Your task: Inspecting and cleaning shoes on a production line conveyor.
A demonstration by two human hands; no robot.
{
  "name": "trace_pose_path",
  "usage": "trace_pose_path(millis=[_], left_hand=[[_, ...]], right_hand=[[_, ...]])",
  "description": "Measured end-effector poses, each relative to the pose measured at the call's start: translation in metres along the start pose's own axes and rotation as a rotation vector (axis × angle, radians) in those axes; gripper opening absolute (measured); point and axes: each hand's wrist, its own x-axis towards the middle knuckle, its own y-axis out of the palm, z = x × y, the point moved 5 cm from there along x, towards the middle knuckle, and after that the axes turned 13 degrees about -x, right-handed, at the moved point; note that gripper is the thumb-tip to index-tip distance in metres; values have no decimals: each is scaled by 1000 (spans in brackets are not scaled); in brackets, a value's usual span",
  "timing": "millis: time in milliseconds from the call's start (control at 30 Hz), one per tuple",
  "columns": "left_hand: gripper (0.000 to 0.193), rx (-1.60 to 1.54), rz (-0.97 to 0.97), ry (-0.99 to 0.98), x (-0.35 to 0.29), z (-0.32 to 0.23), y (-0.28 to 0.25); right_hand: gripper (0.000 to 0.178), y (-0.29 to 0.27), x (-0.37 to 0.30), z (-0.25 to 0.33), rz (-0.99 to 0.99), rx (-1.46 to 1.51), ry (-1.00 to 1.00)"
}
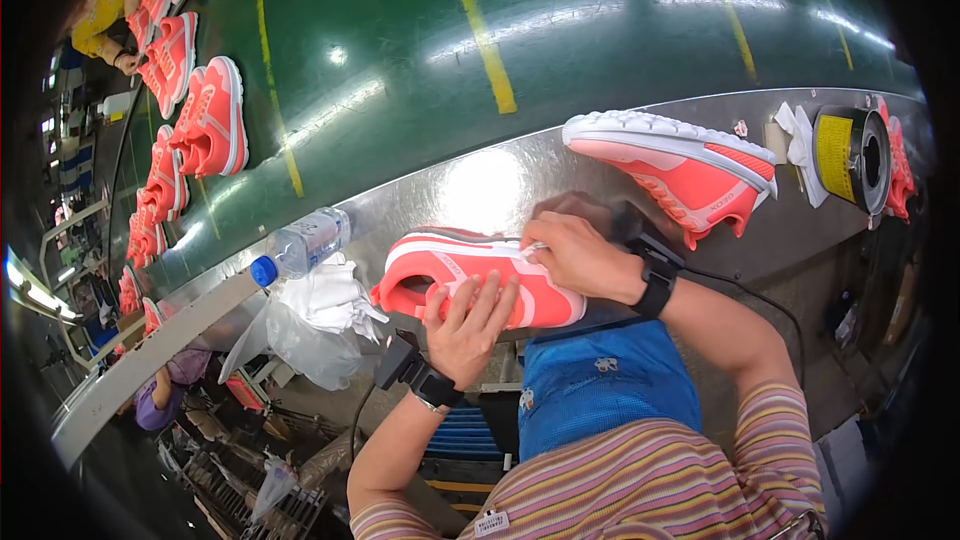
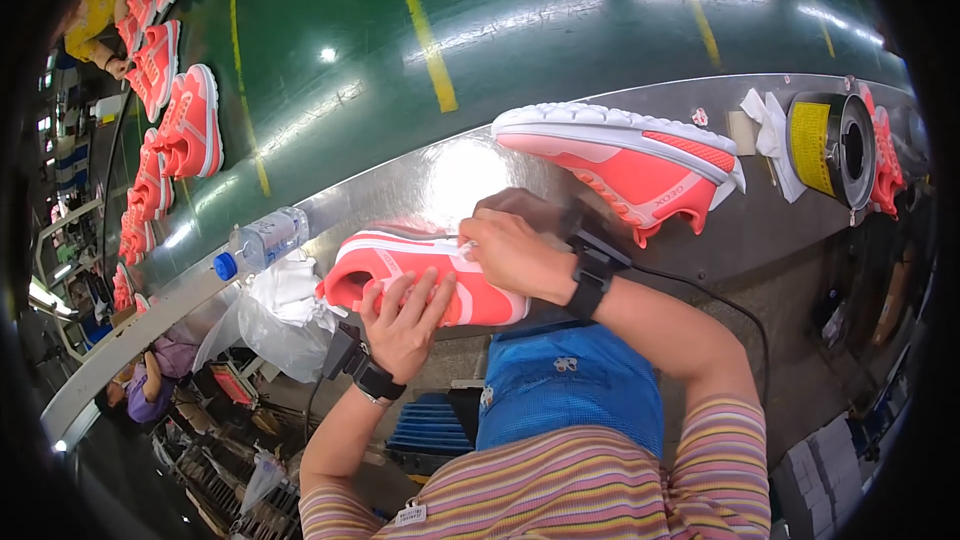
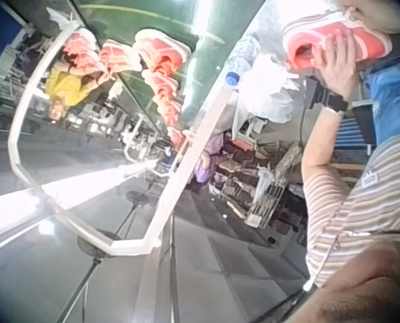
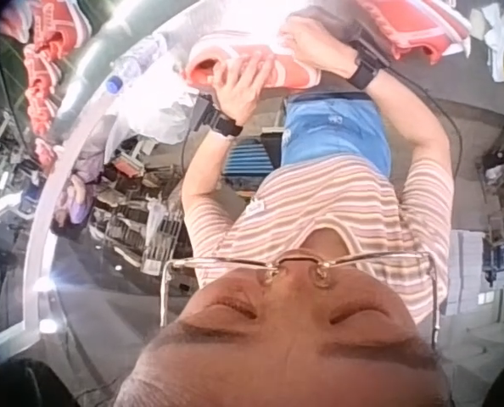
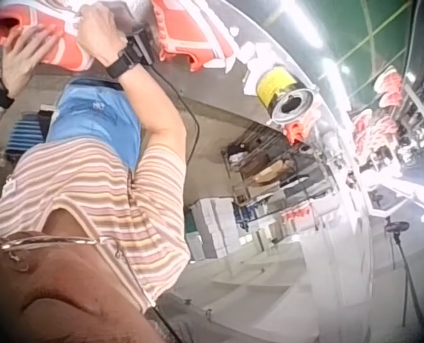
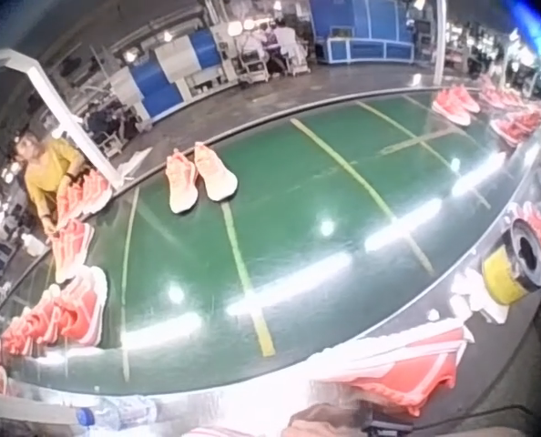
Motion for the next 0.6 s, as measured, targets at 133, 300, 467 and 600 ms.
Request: trace_pose_path(millis=[133, 300, 467, 600], left_hand=[[47, -27, -36, 13, 0, 1, 0], [45, -40, -31, 33, -2, 3, 0], [44, -56, -41, 33, -4, 3, -1], [44, -50, -29, 34, -2, 3, -2]], right_hand=[[10, 1, 0, -2, 8, 8, 38], [10, -1, 0, 2, 18, -9, 4], [11, 1, -3, 0, 103, 4, 109], [12, 1, 0, 3, 36, 5, 6]])
